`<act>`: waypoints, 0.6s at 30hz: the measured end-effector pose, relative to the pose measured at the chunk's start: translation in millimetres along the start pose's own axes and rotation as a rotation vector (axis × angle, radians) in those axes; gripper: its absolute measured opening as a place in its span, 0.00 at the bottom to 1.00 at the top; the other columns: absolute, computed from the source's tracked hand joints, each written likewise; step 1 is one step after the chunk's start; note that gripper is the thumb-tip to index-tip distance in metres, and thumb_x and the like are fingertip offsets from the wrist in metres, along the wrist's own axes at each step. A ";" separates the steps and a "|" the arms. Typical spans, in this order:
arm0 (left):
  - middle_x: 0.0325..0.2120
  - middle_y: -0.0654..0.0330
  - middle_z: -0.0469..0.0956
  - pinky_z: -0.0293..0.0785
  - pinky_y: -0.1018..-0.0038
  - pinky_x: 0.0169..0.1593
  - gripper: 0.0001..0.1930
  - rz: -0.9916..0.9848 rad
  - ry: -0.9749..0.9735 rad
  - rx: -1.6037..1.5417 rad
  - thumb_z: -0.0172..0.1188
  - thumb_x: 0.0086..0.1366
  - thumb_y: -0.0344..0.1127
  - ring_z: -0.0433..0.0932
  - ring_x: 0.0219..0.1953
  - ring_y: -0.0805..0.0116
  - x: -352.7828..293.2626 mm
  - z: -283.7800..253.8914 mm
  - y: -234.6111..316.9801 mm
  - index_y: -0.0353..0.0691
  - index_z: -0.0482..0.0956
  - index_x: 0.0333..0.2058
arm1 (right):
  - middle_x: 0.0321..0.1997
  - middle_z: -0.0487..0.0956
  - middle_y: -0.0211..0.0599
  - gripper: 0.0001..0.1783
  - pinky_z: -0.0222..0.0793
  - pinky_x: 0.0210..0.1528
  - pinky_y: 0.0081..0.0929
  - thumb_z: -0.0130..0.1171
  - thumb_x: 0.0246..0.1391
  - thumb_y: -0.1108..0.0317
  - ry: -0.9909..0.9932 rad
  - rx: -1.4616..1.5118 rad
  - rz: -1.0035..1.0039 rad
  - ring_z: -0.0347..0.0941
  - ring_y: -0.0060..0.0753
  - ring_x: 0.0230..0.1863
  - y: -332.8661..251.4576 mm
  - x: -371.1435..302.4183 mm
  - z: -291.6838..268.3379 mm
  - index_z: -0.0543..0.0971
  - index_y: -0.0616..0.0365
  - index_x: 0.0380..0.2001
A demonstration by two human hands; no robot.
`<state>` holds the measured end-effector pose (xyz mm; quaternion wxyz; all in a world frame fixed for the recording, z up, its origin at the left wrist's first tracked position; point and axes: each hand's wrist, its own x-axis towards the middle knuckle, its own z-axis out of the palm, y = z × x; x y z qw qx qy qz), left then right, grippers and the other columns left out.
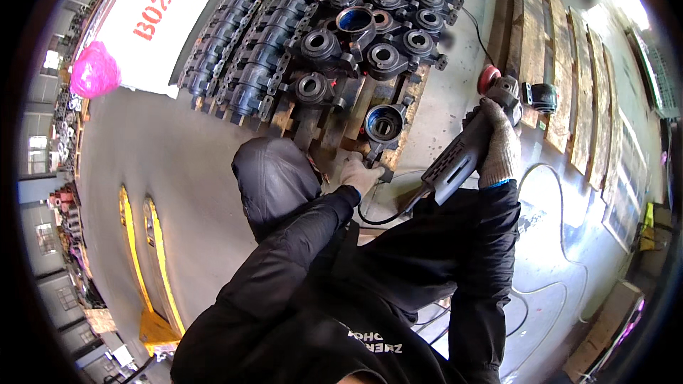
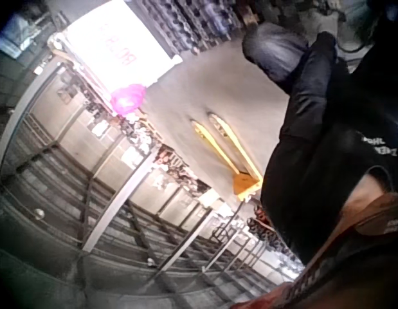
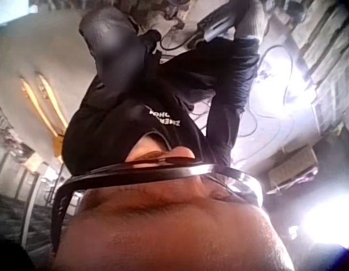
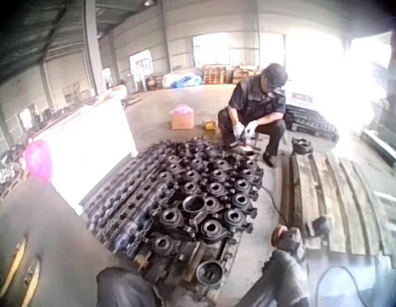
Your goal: The person kneels on the floor in a workshop and uses an angle grinder to smooth the surfaces of cylindrical metal parts arranged on a wooden pallet. The person systematically moves from one part to the next, grinding the edges and faces of the components.
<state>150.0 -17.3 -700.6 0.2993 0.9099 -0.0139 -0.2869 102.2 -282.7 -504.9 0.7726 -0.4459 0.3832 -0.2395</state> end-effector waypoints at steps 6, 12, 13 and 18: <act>0.52 0.36 0.78 0.74 0.57 0.58 0.40 0.015 -0.149 0.109 0.72 0.53 0.54 0.78 0.56 0.41 34.4 17.7 -4.1 0.29 0.70 0.56 | 0.41 0.80 0.43 0.34 0.83 0.38 0.35 0.72 0.53 0.69 0.121 -0.057 -0.096 0.81 0.38 0.36 -25.7 -12.7 -2.2 0.67 0.60 0.60; 0.43 0.40 0.84 0.77 0.53 0.54 0.24 0.114 -0.078 0.171 0.63 0.60 0.48 0.81 0.49 0.40 54.2 27.9 -14.4 0.38 0.80 0.49 | 0.40 0.80 0.45 0.39 0.82 0.37 0.35 0.72 0.52 0.68 0.138 -0.011 -0.085 0.81 0.39 0.34 -30.1 -5.6 -14.8 0.64 0.62 0.62; 0.44 0.40 0.83 0.77 0.54 0.54 0.24 0.117 -0.083 0.180 0.63 0.60 0.48 0.81 0.49 0.40 55.9 26.7 -16.1 0.37 0.80 0.49 | 0.42 0.79 0.46 0.43 0.81 0.37 0.35 0.73 0.50 0.68 0.111 0.001 -0.099 0.81 0.39 0.35 -28.5 -1.3 -19.9 0.60 0.64 0.65; 0.36 0.44 0.86 0.77 0.60 0.50 0.23 0.193 -0.129 0.290 0.66 0.58 0.49 0.84 0.43 0.47 69.8 -14.4 0.0 0.34 0.83 0.43 | 0.39 0.80 0.44 0.32 0.83 0.36 0.35 0.72 0.52 0.70 0.153 0.107 -0.093 0.82 0.39 0.34 -33.6 1.1 -19.5 0.69 0.61 0.58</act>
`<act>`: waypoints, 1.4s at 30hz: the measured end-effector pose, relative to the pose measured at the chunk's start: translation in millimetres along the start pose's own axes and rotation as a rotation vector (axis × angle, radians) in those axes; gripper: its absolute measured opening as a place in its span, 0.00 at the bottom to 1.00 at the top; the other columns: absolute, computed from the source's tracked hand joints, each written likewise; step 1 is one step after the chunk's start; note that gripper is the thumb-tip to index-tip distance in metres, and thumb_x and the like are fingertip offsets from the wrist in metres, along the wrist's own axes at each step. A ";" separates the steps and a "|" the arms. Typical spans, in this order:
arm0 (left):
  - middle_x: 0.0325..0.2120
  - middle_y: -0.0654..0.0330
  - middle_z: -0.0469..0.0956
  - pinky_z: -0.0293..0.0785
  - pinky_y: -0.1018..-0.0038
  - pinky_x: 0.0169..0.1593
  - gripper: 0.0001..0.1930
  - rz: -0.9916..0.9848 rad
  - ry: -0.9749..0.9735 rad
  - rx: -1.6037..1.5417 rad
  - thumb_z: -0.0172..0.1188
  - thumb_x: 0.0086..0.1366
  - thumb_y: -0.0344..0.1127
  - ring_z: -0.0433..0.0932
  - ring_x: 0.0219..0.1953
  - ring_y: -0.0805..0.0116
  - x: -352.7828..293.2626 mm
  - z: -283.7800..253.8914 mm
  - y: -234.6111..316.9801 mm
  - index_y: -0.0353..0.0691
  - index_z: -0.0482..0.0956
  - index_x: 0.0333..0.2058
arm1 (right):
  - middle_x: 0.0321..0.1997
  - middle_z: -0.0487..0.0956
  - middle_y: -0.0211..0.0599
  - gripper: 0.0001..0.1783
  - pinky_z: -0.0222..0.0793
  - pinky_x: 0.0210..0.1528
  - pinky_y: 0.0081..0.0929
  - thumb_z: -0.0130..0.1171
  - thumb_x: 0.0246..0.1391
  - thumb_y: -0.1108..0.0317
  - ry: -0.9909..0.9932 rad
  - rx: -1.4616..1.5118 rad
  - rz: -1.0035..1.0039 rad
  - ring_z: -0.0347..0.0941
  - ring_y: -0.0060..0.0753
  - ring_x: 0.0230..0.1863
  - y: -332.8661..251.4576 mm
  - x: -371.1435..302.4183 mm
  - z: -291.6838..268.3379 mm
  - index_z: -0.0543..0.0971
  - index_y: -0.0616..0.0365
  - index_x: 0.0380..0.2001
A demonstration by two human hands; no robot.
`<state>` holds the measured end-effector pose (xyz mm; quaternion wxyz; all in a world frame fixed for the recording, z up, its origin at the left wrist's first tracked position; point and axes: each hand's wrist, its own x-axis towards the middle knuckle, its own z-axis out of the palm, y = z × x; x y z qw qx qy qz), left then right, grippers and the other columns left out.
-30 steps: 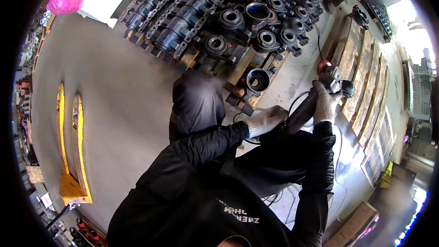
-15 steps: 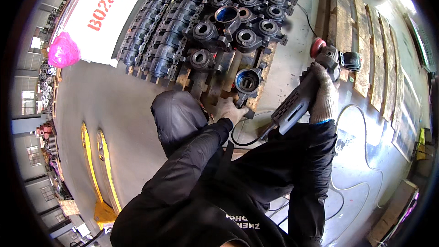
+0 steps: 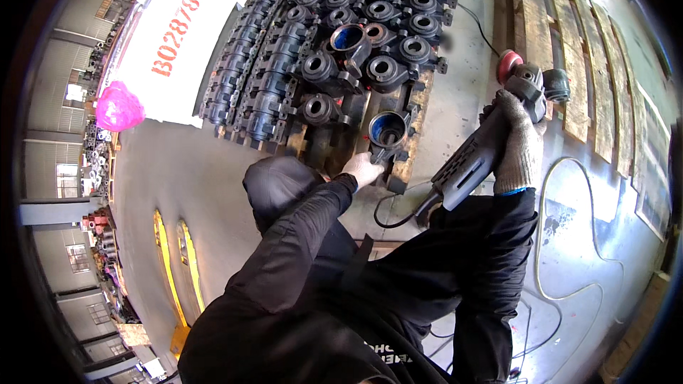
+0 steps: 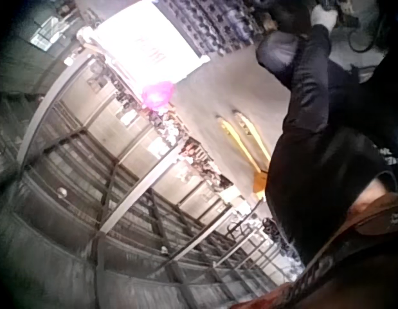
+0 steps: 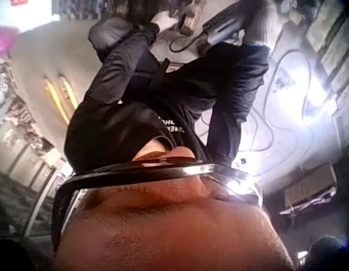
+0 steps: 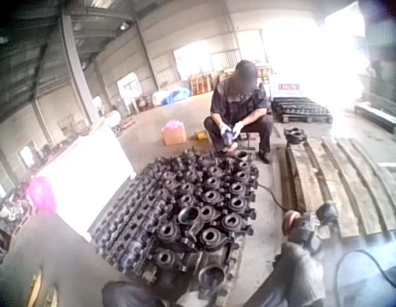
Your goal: The person kneels on the floor in a workshop and uses an angle grinder to smooth the surfaces of cylindrical metal parts arranged on a wooden pallet. The person systematically moves from one part to the next, grinding the edges and faces of the components.
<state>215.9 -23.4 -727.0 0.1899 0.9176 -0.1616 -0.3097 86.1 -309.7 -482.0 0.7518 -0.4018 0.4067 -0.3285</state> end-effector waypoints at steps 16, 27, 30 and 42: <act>0.45 0.60 0.83 0.74 0.70 0.49 0.22 -0.220 -0.099 -1.017 0.68 0.65 0.45 0.79 0.45 0.69 16.9 -46.9 -7.2 0.37 0.82 0.52 | 0.40 0.80 0.43 0.33 0.80 0.38 0.33 0.72 0.53 0.67 0.042 -0.065 -0.026 0.81 0.38 0.35 -7.7 -6.4 -15.3 0.68 0.62 0.59; 0.37 0.59 0.80 0.83 0.66 0.42 0.05 -0.312 -0.018 -1.226 0.62 0.70 0.30 0.83 0.39 0.61 42.5 -54.1 -5.7 0.38 0.78 0.42 | 0.44 0.78 0.44 0.45 0.80 0.37 0.36 0.74 0.47 0.72 -0.022 -0.081 0.013 0.80 0.39 0.35 -1.4 -15.3 -2.0 0.59 0.58 0.65; 0.38 0.58 0.80 0.83 0.65 0.45 0.06 -0.290 -0.116 -1.162 0.62 0.68 0.26 0.82 0.42 0.60 41.2 -61.5 -18.1 0.37 0.78 0.42 | 0.43 0.78 0.44 0.43 0.80 0.37 0.36 0.74 0.48 0.72 0.012 -0.098 0.033 0.80 0.38 0.35 -5.5 -20.2 1.8 0.61 0.59 0.64; 0.42 0.57 0.82 0.80 0.64 0.48 0.13 -0.359 0.040 -1.283 0.66 0.66 0.31 0.81 0.44 0.62 37.3 -41.3 -61.3 0.37 0.77 0.48 | 0.38 0.81 0.45 0.33 0.82 0.36 0.34 0.72 0.54 0.67 -0.054 -0.112 0.026 0.82 0.39 0.35 -0.3 -19.7 8.2 0.67 0.61 0.59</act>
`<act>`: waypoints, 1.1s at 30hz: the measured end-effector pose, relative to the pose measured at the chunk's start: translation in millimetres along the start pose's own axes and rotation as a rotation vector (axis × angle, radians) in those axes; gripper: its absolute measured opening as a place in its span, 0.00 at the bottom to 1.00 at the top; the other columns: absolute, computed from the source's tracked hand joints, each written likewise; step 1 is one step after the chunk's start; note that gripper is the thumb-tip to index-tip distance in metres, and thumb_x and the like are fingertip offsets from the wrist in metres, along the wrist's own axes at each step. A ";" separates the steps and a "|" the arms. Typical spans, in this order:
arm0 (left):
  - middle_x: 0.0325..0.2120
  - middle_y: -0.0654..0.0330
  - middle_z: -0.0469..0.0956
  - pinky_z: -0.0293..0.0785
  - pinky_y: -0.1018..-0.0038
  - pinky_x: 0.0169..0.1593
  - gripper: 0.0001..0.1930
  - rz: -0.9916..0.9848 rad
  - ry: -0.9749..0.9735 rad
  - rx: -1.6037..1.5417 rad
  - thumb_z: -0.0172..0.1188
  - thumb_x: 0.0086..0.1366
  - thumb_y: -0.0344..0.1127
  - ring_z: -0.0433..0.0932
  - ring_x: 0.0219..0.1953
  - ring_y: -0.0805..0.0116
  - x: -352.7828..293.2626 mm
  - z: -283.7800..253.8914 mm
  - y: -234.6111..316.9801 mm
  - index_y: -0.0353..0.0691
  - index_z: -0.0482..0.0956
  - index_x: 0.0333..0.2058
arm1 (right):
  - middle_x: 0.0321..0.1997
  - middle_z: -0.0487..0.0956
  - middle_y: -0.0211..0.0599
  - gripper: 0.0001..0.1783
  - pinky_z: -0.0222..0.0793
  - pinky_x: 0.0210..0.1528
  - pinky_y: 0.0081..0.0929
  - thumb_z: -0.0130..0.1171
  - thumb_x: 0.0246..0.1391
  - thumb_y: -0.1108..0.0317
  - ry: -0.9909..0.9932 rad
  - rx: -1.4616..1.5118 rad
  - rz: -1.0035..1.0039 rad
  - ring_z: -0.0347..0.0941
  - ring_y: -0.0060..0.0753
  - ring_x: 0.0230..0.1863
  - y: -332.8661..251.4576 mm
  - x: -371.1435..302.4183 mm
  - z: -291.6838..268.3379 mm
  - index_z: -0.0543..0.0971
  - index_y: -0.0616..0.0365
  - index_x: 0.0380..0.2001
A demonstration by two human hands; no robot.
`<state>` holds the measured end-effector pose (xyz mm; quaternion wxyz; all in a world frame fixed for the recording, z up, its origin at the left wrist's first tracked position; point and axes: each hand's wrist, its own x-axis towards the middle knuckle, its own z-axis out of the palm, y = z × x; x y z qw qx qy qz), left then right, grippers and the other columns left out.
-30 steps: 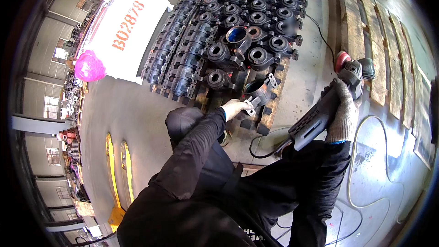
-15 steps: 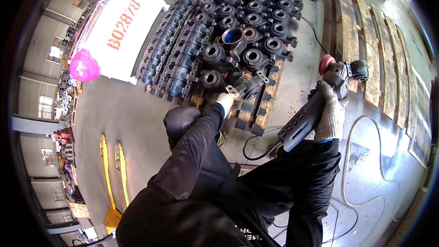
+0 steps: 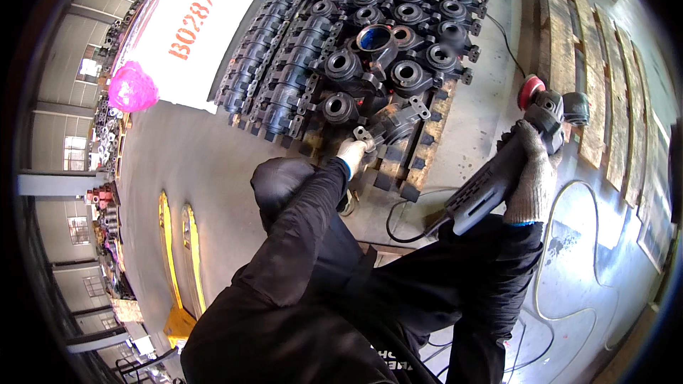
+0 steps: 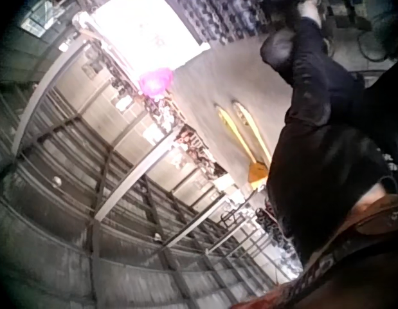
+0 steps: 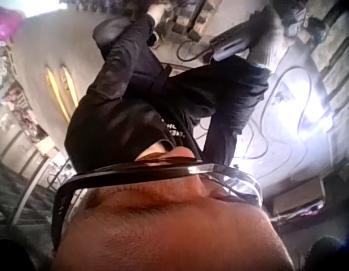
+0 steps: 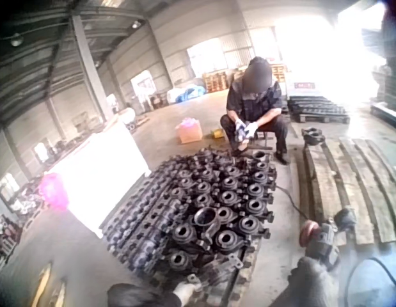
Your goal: The person kneels on the floor in a workshop and uses an angle grinder to smooth the surfaces of cylindrical metal parts arranged on a wooden pallet. The person systematically moves from one part to the next, grinding the edges and faces of the components.
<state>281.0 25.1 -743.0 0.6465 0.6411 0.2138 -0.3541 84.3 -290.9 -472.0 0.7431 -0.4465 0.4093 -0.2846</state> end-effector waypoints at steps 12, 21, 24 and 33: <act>0.60 0.45 0.72 0.69 0.64 0.65 0.54 0.415 0.233 0.768 0.82 0.46 0.35 0.73 0.62 0.53 -27.8 31.6 -7.6 0.29 0.56 0.67 | 0.35 0.80 0.42 0.27 0.80 0.32 0.31 0.70 0.56 0.67 0.078 -0.033 -0.016 0.81 0.38 0.32 9.6 11.9 -6.8 0.72 0.62 0.55; 0.43 0.59 0.76 0.78 0.70 0.49 0.18 0.435 0.163 0.298 0.57 0.76 0.42 0.77 0.44 0.68 23.9 -7.2 -5.8 0.42 0.70 0.58 | 0.37 0.81 0.43 0.30 0.81 0.36 0.33 0.72 0.55 0.67 0.053 -0.029 0.013 0.81 0.38 0.33 8.1 7.0 1.0 0.71 0.63 0.57; 0.44 0.58 0.76 0.79 0.69 0.48 0.16 0.255 0.147 0.182 0.56 0.76 0.41 0.77 0.45 0.67 3.7 22.7 2.3 0.42 0.70 0.57 | 0.37 0.81 0.43 0.31 0.81 0.37 0.33 0.72 0.54 0.66 0.076 -0.060 0.033 0.81 0.37 0.34 1.4 3.5 5.6 0.70 0.63 0.57; 0.48 0.57 0.78 0.83 0.53 0.47 0.16 0.022 0.090 0.055 0.55 0.74 0.32 0.82 0.45 0.61 -17.2 20.0 -20.0 0.46 0.63 0.57 | 0.38 0.81 0.45 0.36 0.82 0.38 0.34 0.74 0.52 0.66 0.062 -0.087 0.008 0.82 0.39 0.35 5.1 3.6 6.5 0.67 0.64 0.60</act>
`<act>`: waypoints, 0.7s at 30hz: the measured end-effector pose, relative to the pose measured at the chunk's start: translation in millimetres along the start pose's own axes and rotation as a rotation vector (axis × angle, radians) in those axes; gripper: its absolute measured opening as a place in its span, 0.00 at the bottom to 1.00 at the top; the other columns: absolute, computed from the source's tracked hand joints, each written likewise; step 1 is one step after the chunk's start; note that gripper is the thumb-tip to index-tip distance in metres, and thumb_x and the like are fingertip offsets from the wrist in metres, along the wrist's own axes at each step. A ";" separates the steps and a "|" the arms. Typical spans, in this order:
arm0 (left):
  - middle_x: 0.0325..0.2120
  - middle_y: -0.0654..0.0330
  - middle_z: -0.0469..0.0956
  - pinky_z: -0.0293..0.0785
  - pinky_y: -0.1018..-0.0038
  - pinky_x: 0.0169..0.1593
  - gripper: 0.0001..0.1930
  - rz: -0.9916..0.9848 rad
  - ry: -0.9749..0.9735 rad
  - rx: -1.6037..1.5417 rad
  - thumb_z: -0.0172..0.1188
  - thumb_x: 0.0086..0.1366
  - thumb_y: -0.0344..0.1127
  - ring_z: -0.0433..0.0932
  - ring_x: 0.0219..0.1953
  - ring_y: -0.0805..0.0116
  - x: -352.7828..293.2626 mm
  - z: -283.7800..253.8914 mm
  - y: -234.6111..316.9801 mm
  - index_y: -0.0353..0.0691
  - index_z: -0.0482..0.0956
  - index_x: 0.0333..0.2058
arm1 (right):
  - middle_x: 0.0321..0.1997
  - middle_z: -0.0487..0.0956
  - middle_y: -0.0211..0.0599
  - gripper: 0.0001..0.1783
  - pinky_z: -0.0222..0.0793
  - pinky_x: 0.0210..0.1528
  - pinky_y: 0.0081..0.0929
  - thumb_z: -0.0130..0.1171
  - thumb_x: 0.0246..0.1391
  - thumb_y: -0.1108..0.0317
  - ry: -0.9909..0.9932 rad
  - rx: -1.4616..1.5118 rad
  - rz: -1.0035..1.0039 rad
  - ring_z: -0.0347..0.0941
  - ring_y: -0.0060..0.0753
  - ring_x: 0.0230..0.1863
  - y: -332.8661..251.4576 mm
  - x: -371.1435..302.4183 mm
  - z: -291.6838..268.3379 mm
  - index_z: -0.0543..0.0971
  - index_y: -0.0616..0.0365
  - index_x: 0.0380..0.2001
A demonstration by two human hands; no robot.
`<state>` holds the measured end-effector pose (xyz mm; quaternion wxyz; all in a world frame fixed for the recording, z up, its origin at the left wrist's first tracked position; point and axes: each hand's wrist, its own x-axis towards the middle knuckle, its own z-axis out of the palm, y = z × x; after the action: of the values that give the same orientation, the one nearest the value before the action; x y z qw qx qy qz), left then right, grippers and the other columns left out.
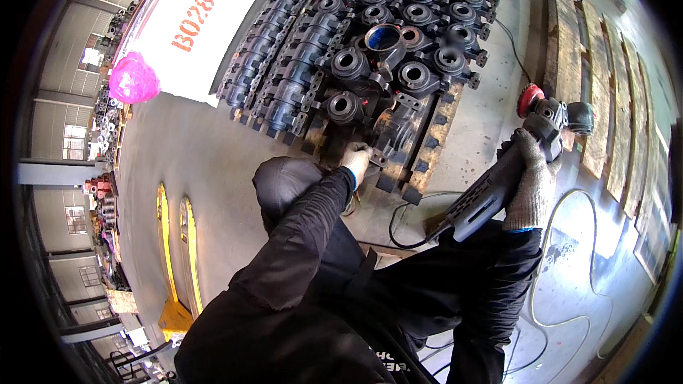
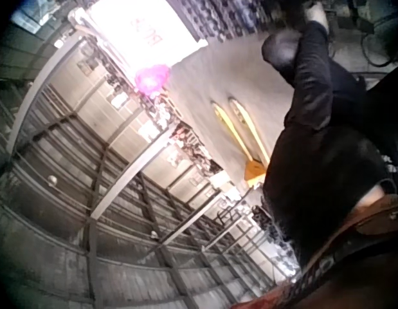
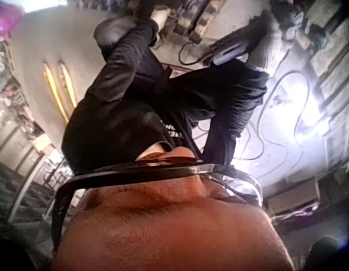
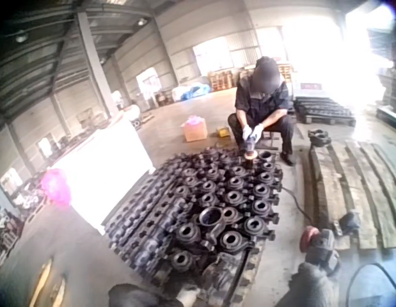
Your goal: The person kneels on the floor in a workshop and uses an angle grinder to smooth the surfaces of cylindrical metal parts arranged on a wooden pallet. The person systematically moves from one part to the next, grinding the edges and faces of the components.
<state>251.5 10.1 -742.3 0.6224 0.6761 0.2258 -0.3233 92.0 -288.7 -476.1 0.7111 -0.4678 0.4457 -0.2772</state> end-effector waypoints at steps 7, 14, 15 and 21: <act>0.43 0.59 0.80 0.84 0.59 0.45 0.14 -0.148 0.008 -0.093 0.59 0.70 0.26 0.82 0.40 0.60 1.7 0.9 -59.2 0.44 0.74 0.53 | 0.37 0.81 0.46 0.34 0.82 0.35 0.34 0.73 0.53 0.66 -0.015 -0.022 -0.014 0.82 0.40 0.33 6.5 3.2 0.2 0.67 0.66 0.58; 0.37 0.56 0.80 0.80 0.65 0.38 0.20 0.031 0.043 0.041 0.58 0.60 0.22 0.81 0.36 0.60 16.4 -11.7 -79.1 0.36 0.80 0.52 | 0.39 0.80 0.45 0.34 0.82 0.36 0.33 0.72 0.54 0.67 -0.016 -0.014 -0.001 0.82 0.38 0.34 5.3 -0.8 5.6 0.67 0.63 0.59; 0.37 0.56 0.81 0.79 0.65 0.39 0.21 -0.028 0.043 -0.012 0.58 0.59 0.22 0.81 0.36 0.60 7.8 -3.9 -71.2 0.36 0.80 0.52 | 0.39 0.80 0.45 0.35 0.82 0.36 0.33 0.73 0.53 0.67 -0.020 -0.021 0.000 0.82 0.38 0.34 3.4 -0.6 4.7 0.67 0.63 0.60; 0.40 0.53 0.83 0.75 0.67 0.45 0.20 -0.033 -0.112 0.199 0.63 0.58 0.30 0.80 0.37 0.62 25.5 -21.5 -77.2 0.33 0.82 0.51 | 0.41 0.80 0.43 0.36 0.82 0.39 0.33 0.74 0.52 0.66 -0.081 -0.034 0.024 0.82 0.37 0.37 0.3 -2.5 8.0 0.67 0.62 0.61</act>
<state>217.8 38.4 -814.0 0.5584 0.7117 0.1685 -0.3916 98.1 -283.2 -474.1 0.7239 -0.4852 0.4268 -0.2417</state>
